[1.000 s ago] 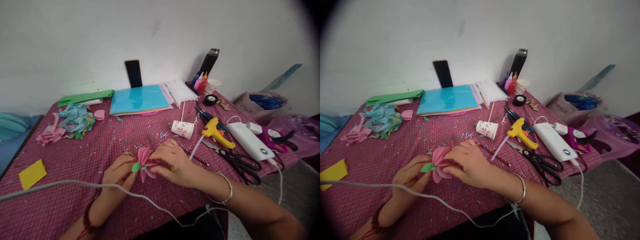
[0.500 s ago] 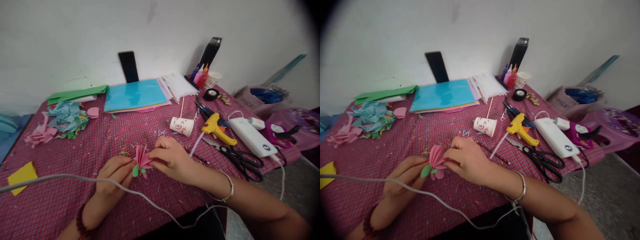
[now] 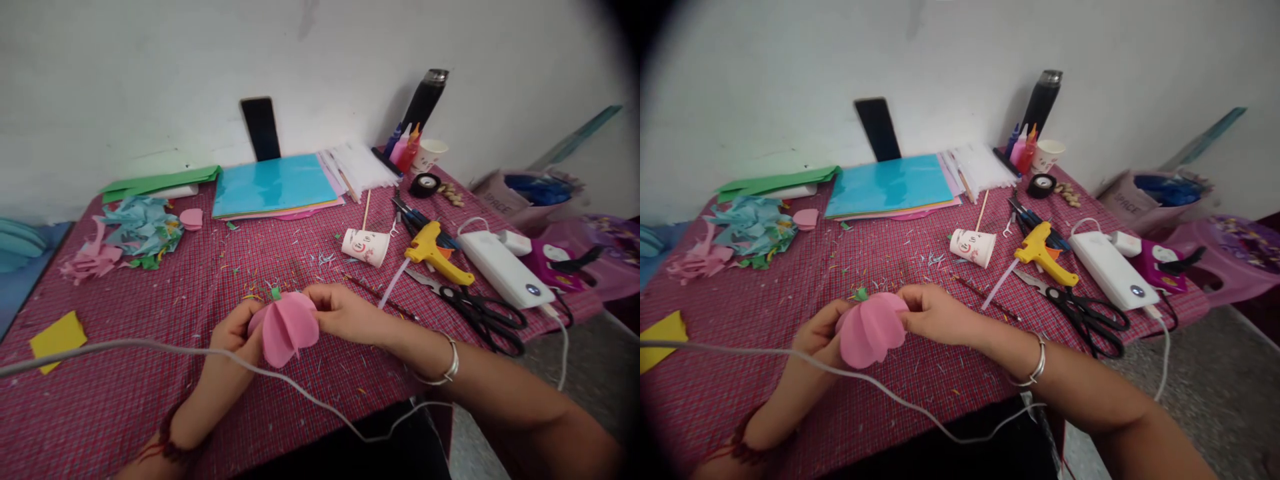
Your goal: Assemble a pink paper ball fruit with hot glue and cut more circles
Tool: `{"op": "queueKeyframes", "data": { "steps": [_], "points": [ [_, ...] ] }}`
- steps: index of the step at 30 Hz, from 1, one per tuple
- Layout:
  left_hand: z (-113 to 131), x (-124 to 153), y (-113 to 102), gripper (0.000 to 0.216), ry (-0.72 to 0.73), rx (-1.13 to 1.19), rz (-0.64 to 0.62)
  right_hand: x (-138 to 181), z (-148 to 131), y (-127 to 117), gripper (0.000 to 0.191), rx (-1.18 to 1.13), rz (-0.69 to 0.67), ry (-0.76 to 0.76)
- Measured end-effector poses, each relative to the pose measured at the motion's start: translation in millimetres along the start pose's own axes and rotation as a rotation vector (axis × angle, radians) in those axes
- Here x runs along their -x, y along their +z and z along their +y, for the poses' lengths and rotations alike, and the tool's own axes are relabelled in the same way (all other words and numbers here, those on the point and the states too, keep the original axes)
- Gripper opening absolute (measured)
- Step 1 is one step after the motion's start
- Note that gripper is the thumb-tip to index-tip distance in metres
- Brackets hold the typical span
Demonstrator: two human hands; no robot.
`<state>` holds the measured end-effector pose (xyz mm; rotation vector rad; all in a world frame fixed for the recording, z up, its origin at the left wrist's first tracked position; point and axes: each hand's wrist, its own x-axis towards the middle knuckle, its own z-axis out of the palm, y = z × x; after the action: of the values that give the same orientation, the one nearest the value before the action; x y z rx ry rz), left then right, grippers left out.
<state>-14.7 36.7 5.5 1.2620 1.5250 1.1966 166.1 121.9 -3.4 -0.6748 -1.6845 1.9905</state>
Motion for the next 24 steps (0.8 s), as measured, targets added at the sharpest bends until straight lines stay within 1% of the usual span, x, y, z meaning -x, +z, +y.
{"op": "queueKeyframes", "data": {
  "steps": [2, 4, 5, 8, 9, 10, 13, 15, 19, 22, 24],
  "points": [
    [-0.7, -0.9, 0.8, 0.024, -0.066, 0.122, 0.027, -2.2, 2.3, 0.8, 0.013, -0.001, -0.013, 0.020],
    [-0.2, -1.6, 2.6, 0.027, -0.126, 0.233, 0.032, -4.2, 3.3, 2.4, 0.014, -0.008, 0.024, 0.025],
    [0.0, -1.8, 3.7, 0.028, -0.171, 0.281, 0.011, -5.1, 3.4, 3.2, 0.015, -0.020, 0.049, 0.026],
    [-2.0, -2.0, 6.8, 0.031, -0.332, 0.374, -0.165, -6.1, 2.5, 4.4, 0.016, -0.098, 0.088, 0.054],
    [-3.7, -2.1, 7.5, 0.031, -0.375, 0.396, -0.213, -5.9, 2.1, 4.2, 0.017, -0.126, 0.085, 0.076],
    [-5.7, -2.3, 8.0, 0.030, -0.408, 0.419, -0.235, -5.5, 1.7, 3.8, 0.017, -0.151, 0.077, 0.101],
    [-10.2, -3.2, 8.4, 0.024, -0.500, 0.517, -0.209, -3.9, 1.7, 1.6, 0.015, -0.227, 0.021, 0.194],
    [-9.7, -4.2, 8.3, 0.024, -0.558, 0.586, -0.195, -3.9, 3.0, 0.5, 0.014, -0.293, -0.008, 0.260],
    [-4.0, -6.5, 8.8, 0.025, -0.611, 0.688, -0.171, -6.9, 7.0, 1.0, 0.020, -0.443, -0.001, 0.381],
    [-3.6, -8.2, 8.8, 0.026, -0.612, 0.721, -0.178, -8.3, 8.1, 2.9, 0.022, -0.562, 0.012, 0.378],
    [-5.1, -9.0, 8.6, 0.026, -0.607, 0.723, -0.185, -7.9, 7.7, 4.0, 0.022, -0.587, 0.006, 0.366]
  ]
}}
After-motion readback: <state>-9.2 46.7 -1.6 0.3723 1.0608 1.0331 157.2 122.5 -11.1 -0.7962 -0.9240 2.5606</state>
